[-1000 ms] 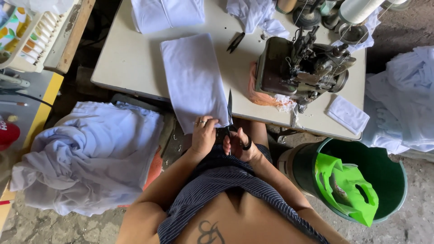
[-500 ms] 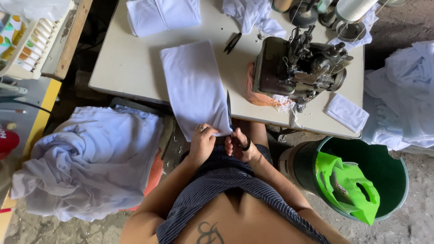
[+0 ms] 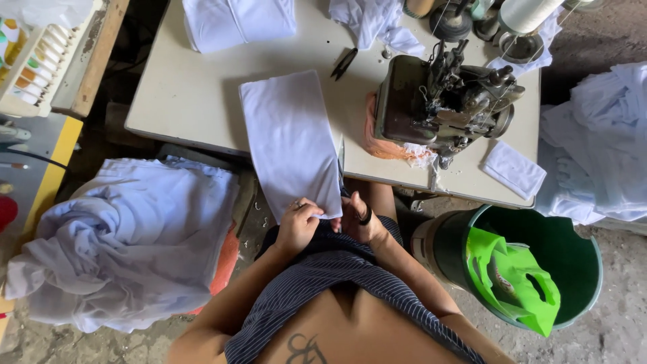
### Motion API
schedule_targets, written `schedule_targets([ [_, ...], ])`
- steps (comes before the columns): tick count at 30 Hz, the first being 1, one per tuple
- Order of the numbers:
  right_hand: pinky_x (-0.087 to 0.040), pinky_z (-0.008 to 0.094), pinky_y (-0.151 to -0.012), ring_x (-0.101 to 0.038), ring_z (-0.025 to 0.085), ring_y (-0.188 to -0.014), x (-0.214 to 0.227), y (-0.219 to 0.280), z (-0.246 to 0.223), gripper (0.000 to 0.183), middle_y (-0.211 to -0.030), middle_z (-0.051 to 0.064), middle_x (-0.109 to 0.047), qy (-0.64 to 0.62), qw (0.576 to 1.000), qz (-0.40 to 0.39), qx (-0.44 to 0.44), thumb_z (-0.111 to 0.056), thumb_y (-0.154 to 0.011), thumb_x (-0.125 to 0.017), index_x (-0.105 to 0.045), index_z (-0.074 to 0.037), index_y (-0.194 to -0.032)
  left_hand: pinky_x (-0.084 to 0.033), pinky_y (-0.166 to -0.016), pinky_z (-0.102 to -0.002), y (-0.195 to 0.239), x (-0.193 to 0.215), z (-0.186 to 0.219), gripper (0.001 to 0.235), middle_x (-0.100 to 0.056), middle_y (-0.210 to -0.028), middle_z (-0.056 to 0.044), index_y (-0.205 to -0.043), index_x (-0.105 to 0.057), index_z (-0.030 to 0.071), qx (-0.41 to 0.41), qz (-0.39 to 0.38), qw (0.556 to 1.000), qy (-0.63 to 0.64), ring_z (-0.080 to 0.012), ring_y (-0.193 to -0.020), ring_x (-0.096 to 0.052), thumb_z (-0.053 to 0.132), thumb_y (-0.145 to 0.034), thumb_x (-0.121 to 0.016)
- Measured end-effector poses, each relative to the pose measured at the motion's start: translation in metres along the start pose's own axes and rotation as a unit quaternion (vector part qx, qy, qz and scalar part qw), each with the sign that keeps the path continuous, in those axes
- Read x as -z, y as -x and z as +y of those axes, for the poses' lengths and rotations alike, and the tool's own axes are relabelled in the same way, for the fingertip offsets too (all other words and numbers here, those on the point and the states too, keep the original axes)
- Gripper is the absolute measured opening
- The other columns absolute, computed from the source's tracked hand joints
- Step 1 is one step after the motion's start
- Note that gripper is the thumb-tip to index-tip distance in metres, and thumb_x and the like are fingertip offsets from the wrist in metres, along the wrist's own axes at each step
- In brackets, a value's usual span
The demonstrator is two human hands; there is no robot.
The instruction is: The person is manually cutting and trimming white fabric pieces using scissors at a sewing workstation.
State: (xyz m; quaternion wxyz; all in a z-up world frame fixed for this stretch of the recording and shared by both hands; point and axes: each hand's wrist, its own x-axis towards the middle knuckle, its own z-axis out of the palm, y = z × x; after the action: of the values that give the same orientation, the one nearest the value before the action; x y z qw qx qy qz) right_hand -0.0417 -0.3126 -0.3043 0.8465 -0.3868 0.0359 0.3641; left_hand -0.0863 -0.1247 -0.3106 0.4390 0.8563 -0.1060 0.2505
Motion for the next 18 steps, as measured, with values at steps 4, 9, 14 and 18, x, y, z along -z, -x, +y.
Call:
schedule_targets([
  [4, -0.062, 0.038, -0.064, -0.069, 0.027, -0.064, -0.012, -0.007, -0.011, 0.080, -0.071, 0.014, -0.063, -0.005, 0.999, -0.031, 0.000, -0.083, -0.087, -0.051, -0.065, -0.005, -0.096, -0.054, -0.076, -0.028, 0.001, 0.008, 0.003, 0.025, -0.068, -0.079, 0.005, -0.079, -0.073, 0.018, 0.005, 0.001, 1.000, 0.010, -0.0182, -0.076, -0.067, -0.006, -0.073, -0.067],
  [9, -0.051, 0.032, -0.041, -0.052, 0.021, -0.042, 0.007, -0.009, -0.003, 0.054, -0.052, 0.006, -0.046, 0.018, 0.998, 0.060, 0.006, -0.055, -0.093, -0.071, -0.060, -0.004, -0.079, -0.056, -0.072, -0.029, -0.001, 0.012, 0.008, 0.025, -0.069, -0.076, 0.003, -0.077, -0.073, 0.015, 0.015, -0.008, 0.999, 0.036, -0.0203, -0.072, -0.068, -0.009, -0.071, -0.066],
  [14, -0.058, 0.039, -0.051, -0.064, 0.026, -0.053, -0.025, 0.000, -0.021, 0.067, -0.062, 0.013, -0.056, -0.010, 1.000, -0.008, 0.003, -0.070, -0.089, -0.062, -0.062, -0.002, -0.089, -0.056, -0.070, -0.029, 0.007, 0.018, 0.014, 0.026, -0.070, -0.075, 0.003, -0.076, -0.075, 0.016, 0.035, -0.033, 0.997, 0.055, -0.0201, -0.070, -0.068, -0.008, -0.069, -0.066],
  [18, -0.065, 0.039, -0.064, -0.074, 0.025, -0.066, -0.066, 0.006, -0.044, 0.082, -0.075, 0.010, -0.068, -0.031, 0.999, -0.031, -0.014, -0.086, -0.082, -0.053, -0.065, -0.006, -0.098, -0.056, -0.070, -0.027, 0.011, 0.033, 0.017, 0.026, -0.072, -0.076, 0.004, -0.075, -0.076, 0.017, 0.056, -0.057, 0.995, 0.058, -0.0185, -0.071, -0.068, -0.005, -0.068, -0.064],
])
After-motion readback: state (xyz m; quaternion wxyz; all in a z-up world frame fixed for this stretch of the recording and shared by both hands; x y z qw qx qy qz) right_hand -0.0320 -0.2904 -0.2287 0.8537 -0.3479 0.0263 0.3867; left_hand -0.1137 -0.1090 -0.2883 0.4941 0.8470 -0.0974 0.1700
